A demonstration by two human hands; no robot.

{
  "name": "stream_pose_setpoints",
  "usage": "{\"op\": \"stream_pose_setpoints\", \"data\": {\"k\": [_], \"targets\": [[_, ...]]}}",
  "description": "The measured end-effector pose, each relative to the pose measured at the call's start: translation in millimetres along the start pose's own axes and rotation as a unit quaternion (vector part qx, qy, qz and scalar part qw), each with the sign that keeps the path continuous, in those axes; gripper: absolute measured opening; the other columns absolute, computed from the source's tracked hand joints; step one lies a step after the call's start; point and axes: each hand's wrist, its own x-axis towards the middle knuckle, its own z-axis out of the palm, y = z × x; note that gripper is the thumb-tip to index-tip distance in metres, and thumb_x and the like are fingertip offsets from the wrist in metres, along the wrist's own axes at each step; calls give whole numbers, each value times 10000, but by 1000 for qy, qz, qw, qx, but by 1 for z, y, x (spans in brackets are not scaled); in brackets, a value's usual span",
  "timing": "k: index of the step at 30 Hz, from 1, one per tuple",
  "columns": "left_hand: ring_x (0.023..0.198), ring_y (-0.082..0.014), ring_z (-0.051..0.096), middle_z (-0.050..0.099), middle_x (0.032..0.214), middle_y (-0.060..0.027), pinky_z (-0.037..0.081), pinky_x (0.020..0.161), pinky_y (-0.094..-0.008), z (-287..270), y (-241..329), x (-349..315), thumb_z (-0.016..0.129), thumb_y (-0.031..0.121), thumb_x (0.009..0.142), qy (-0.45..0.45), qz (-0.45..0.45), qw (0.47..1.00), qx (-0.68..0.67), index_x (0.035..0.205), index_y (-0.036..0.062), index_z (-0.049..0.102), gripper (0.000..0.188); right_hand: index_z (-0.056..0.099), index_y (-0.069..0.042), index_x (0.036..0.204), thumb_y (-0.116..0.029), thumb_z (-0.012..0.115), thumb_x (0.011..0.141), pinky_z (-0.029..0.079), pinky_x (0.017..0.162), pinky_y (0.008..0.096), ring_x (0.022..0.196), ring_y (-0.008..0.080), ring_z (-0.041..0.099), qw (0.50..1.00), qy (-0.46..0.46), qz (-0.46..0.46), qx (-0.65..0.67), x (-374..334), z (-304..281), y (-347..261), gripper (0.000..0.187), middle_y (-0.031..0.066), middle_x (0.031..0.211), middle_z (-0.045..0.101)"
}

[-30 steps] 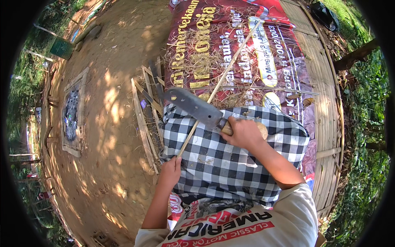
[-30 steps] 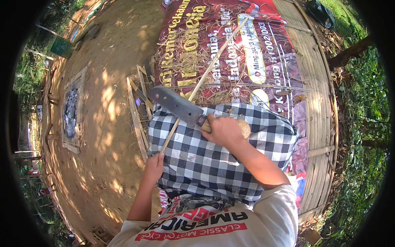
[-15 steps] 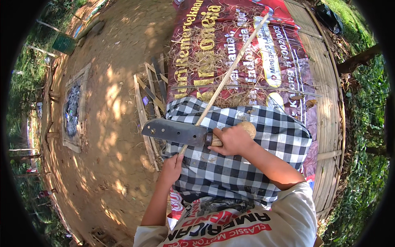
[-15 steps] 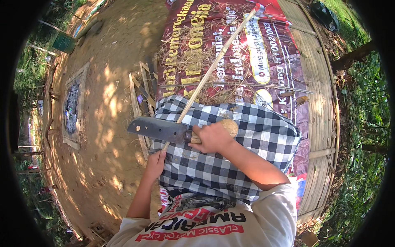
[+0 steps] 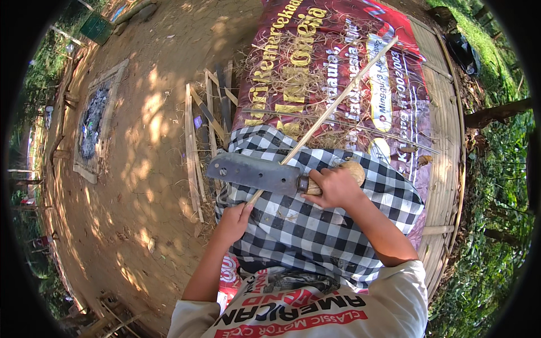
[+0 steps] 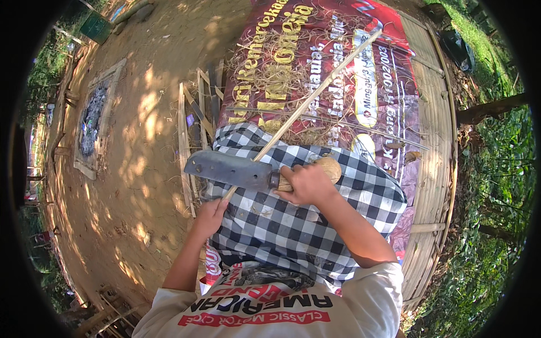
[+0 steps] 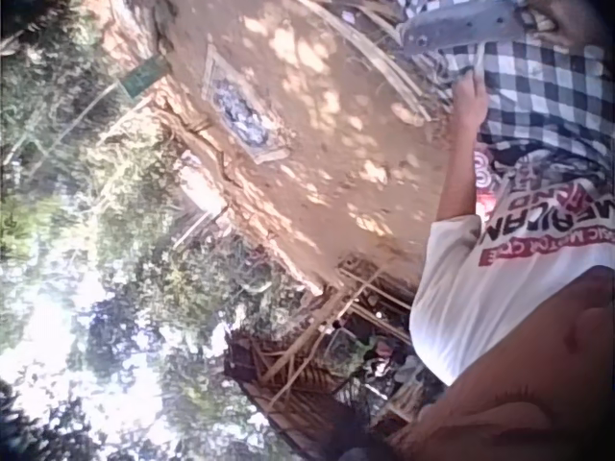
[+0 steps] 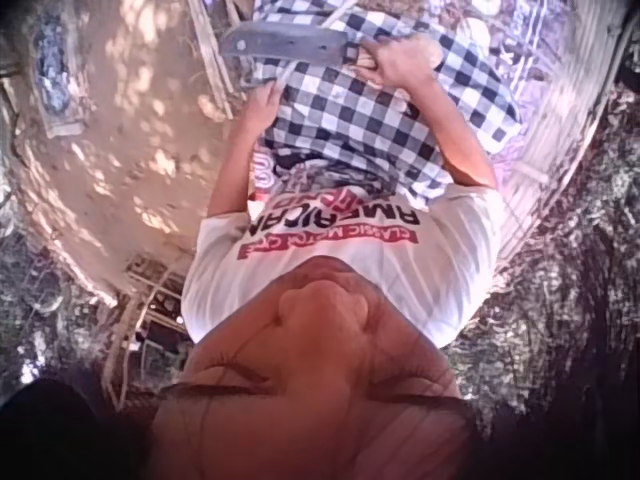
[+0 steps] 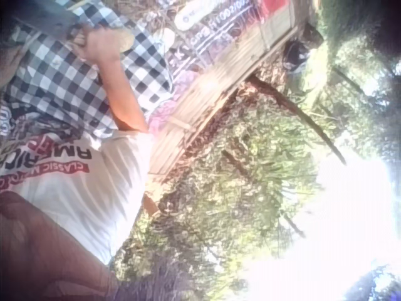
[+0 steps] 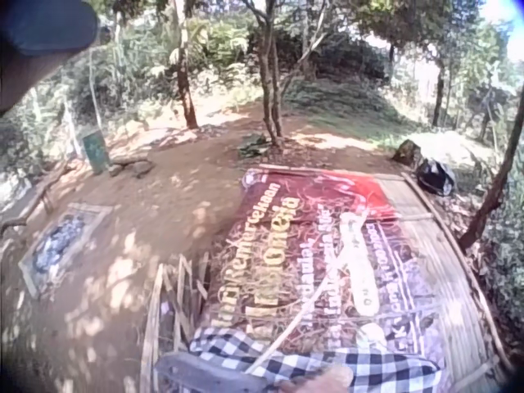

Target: The person uses a cleaver to split a bamboo stick into thin strips on a padded work surface. They position the blade against the end of the bamboo and push it through to split the wood longitudinally, repeating the action for several pieces.

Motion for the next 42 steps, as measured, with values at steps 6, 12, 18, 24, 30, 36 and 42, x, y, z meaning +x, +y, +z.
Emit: {"op": "stream_pose_setpoints", "data": {"k": [6,12,18,24,30,36,42], "targets": [[602,-434,503,535,655,-255,425,578,-437,-2,-3,-2,493,312,1000,-4,-19,1000,-21,828,-52,565,408,584,-70,932,-569,644,814,505,527,422,563,304,652,998,26,11,-49,-9,-5,22,516,127,632,625],[542,-284,430,480,591,-198,403,565,-408,0,-12,6,489,322,1005,-27,-4,999,-43,813,-61,568,435,613,15,946,-480,695,823,513,639,512,682,435,649,922,140,358,-44,-51,-68,124,517,240,693,649],[561,-235,432,488,594,-149,407,583,-391,3,-9,9,480,341,1009,-29,-28,998,-57,786,-63,560,468,608,-6,926,-466,720,794,508,612,493,649,423,644,944,128,302,16,-46,-62,83,492,209,669,645],[542,-298,432,500,592,-192,414,582,-412,0,-5,7,489,334,1005,-17,-25,999,-29,791,-75,558,466,580,-39,891,-516,672,817,518,551,448,567,358,640,991,21,107,80,-1,12,-5,492,167,640,637],[552,-338,478,516,622,-225,425,589,-418,10,-16,4,496,312,1002,21,-5,999,-43,812,-64,574,428,583,-36,927,-562,619,836,518,522,419,543,317,646,998,-1,9,59,13,18,-33,535,151,610,627],[552,-381,472,510,615,-234,418,572,-426,7,-3,7,496,310,1003,22,3,1000,-12,804,-61,572,427,595,-47,941,-596,612,822,495,500,397,544,296,650,1000,1,26,6,4,7,2,563,129,603,631],[568,-287,460,506,616,-180,423,604,-399,9,-9,8,466,337,1010,8,-4,1000,-1,807,-57,564,453,598,-38,921,-587,613,833,499,495,408,524,313,643,998,11,47,31,13,3,-16,556,132,581,624]]}}
